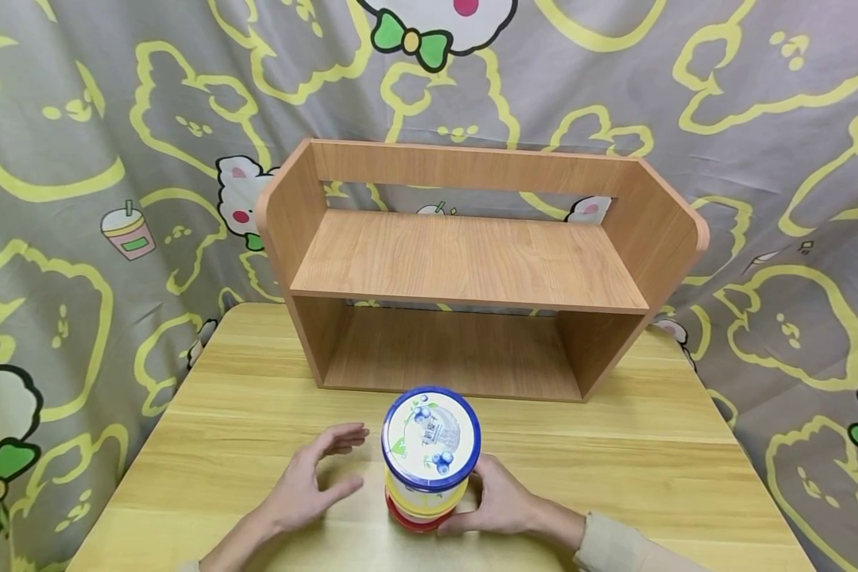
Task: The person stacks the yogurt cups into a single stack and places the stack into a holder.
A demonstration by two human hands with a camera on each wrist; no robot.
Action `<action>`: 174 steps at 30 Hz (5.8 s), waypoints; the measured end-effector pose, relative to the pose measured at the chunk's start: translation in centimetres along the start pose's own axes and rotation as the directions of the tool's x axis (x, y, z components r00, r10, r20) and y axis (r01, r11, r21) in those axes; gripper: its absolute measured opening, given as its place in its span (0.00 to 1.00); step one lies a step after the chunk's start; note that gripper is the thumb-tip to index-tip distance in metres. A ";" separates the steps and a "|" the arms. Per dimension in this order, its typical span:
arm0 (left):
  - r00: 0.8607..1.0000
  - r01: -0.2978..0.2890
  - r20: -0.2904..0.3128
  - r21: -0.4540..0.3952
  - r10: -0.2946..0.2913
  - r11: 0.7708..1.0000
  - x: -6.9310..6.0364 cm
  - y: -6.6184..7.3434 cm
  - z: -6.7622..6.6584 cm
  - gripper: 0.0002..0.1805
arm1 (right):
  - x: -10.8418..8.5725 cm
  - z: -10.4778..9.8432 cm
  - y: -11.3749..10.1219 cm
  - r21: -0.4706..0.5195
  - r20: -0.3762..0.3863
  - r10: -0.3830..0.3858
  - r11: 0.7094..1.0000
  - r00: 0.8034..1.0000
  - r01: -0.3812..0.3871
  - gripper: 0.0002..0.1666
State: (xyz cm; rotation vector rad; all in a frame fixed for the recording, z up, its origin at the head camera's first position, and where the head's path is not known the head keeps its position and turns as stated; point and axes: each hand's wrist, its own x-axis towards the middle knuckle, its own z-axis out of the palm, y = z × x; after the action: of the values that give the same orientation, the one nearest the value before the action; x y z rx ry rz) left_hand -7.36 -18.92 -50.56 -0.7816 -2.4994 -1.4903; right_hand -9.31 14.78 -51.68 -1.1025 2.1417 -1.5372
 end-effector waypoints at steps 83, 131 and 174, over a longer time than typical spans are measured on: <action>0.775 0.279 -0.538 -0.179 -0.331 0.943 10.1 -4.6 -6.8 0.20 | 0.8 -0.2 0.6 0.013 0.061 -0.044 0.999 0.997 0.043 0.51; 0.783 0.251 -0.543 -0.170 -0.303 0.953 10.0 -4.7 -6.8 0.19 | 1.0 -5.3 -4.0 -0.133 -0.134 -0.054 0.990 0.989 0.036 0.57; 0.790 0.230 -0.539 -0.179 -0.291 0.957 10.0 -4.9 -6.9 0.19 | 5.5 -13.3 -11.8 -0.193 -0.194 -0.220 0.964 0.956 0.183 0.45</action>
State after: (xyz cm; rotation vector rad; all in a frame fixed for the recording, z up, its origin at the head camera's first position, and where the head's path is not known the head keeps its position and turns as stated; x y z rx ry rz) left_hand -19.39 -22.94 -47.29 0.0298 -2.1371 -1.6412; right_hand -16.25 18.21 -34.79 -1.3031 2.4093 -1.6496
